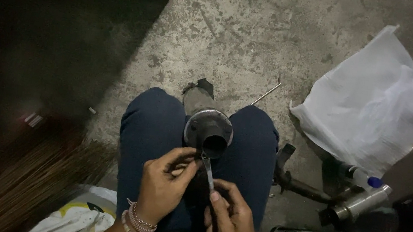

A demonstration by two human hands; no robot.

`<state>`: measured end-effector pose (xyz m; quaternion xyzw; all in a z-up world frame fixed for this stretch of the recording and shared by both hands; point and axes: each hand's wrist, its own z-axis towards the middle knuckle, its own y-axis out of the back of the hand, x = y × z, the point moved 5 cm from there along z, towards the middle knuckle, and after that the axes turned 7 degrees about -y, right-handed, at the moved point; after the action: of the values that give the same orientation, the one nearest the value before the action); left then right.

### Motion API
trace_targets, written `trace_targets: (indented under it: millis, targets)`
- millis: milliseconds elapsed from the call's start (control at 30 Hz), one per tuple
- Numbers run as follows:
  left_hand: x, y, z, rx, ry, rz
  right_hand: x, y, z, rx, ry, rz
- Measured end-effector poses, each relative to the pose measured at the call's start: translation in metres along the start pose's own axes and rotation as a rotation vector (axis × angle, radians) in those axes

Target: Using a T-handle socket wrench to assemble or repair a motorcycle exhaust muffler.

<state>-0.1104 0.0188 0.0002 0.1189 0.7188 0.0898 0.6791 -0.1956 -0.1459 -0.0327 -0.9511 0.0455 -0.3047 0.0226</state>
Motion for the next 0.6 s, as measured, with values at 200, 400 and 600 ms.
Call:
trace_targets:
  millis: [200,400,600]
  targets:
    - [0.001,0.000,-0.001,-0.046,0.009,0.001,0.004,-0.007,0.002,-0.045,0.129,-0.075]
    - [0.005,-0.006,0.000,0.008,-0.021,0.006,0.031,0.035,0.016,-0.047,0.155,-0.636]
    - [0.006,-0.002,-0.010,0.022,0.232,-0.253,0.061,0.047,0.000,0.109,0.244,-0.789]
